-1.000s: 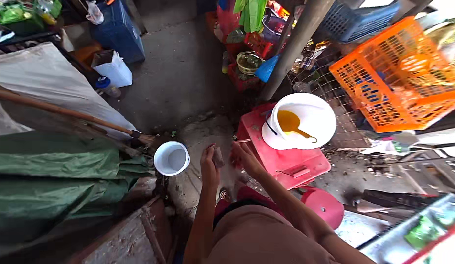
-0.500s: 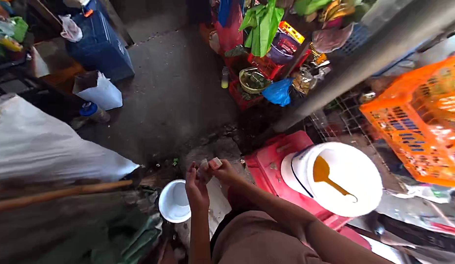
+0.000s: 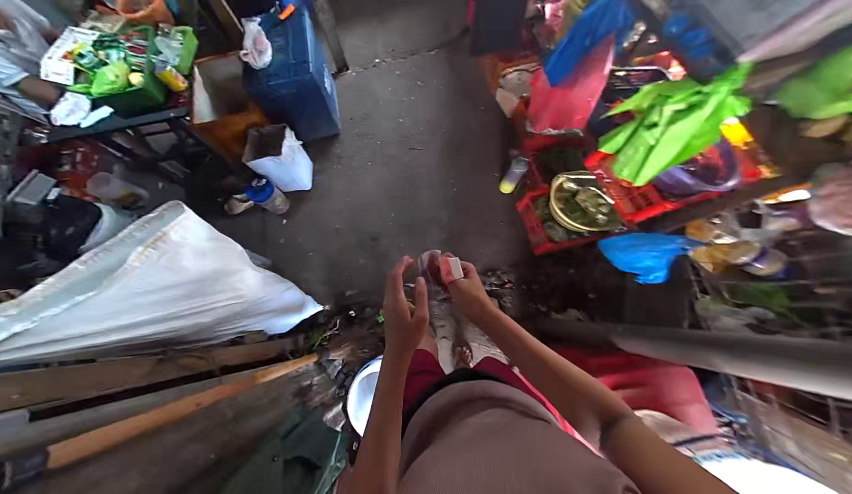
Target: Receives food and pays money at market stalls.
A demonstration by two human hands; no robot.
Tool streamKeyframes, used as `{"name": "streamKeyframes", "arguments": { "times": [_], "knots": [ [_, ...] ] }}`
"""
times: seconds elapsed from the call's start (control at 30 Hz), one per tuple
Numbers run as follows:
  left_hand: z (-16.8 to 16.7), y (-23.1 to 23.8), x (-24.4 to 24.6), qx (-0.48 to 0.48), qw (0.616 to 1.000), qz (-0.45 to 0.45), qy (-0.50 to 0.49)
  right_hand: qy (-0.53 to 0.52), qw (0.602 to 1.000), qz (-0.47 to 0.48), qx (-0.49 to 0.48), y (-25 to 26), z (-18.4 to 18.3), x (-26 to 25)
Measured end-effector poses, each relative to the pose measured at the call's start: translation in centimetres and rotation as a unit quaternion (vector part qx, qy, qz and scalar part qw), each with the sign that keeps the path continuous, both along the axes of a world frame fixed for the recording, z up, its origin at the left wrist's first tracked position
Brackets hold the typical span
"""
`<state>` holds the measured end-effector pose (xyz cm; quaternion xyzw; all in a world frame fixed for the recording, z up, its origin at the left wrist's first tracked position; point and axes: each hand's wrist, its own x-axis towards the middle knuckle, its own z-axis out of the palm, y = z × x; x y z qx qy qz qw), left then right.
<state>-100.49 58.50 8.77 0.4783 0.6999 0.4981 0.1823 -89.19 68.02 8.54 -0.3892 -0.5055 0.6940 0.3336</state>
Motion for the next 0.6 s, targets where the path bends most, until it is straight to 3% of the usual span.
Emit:
{"name": "streamKeyframes", "arguments": {
  "times": [0.07, 0.17, 0.23, 0.37, 0.5, 0.6],
  "knots": [
    [0.3, 2.7, -3.6, -0.065, 0.99, -0.04, -0.122, -0.014, 1.0, 0.002, -0.022, 2.7, 0.3, -3.4],
    [1.7, 6.3, -9.0, -0.13, 0.928, -0.11, -0.33, -0.039, 0.997, -0.007, -0.067, 6.5, 1.7, -8.5],
    [2.3, 8.6, -12.3, -0.135, 0.903, -0.119, -0.39, -0.041, 0.998, 0.013, -0.055, 8.9, 2.4, -11.4],
    [2.3, 14.1, -17.1, -0.122, 0.924, -0.048, -0.36, -0.022, 0.997, 0.05, 0.049, 13.2, 0.5, -17.1],
    [0.3, 19.6, -22.4, -0.129, 0.938, 0.001, -0.322, 0.0, 0.999, 0.022, 0.028, 18.6, -0.8, -23.1],
    [-1.3, 24.3, -26.8, -0.156, 0.974, 0.066, -0.15, 0.01, 0.999, 0.039, -0.001, 22.8, -1.8, -27.6]
  ]
}}
